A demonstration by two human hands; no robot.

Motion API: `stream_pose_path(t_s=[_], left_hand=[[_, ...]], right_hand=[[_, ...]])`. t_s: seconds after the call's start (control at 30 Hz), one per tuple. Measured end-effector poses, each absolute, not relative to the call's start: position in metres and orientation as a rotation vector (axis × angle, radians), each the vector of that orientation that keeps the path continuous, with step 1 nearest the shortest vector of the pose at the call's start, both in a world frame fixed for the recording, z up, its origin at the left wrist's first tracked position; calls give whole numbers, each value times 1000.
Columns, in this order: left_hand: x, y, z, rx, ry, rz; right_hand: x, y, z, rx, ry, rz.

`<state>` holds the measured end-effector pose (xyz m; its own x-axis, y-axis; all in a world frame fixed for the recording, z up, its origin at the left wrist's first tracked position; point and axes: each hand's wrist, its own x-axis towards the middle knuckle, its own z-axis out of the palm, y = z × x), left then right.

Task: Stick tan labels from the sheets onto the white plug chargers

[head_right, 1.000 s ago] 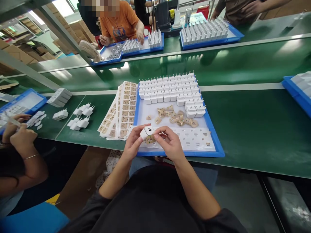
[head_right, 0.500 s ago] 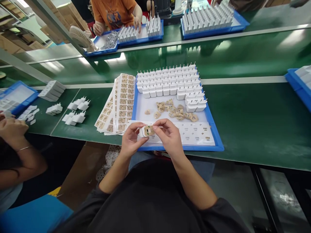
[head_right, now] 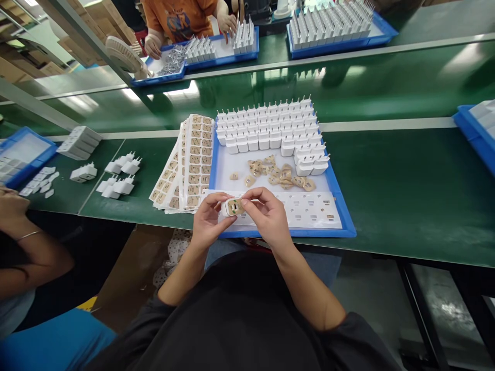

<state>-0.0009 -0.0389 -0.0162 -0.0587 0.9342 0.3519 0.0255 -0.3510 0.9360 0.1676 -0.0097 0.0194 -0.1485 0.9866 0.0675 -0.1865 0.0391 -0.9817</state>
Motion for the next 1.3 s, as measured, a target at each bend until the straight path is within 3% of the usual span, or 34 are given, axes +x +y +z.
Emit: stream_pose_path(t_s=[0.63,1.17,1.3], left_hand=[[-1,-39,-17,1563,1053,1526],[-1,-39,-18,1584,1033,1602],[0,-38,-18,1568,966,1687]], right_hand=[[161,-12,16,-991,-1258,1264],[158,-14,22,-1064,-1520,884],[160,-11,14,-947,-1419,1276]])
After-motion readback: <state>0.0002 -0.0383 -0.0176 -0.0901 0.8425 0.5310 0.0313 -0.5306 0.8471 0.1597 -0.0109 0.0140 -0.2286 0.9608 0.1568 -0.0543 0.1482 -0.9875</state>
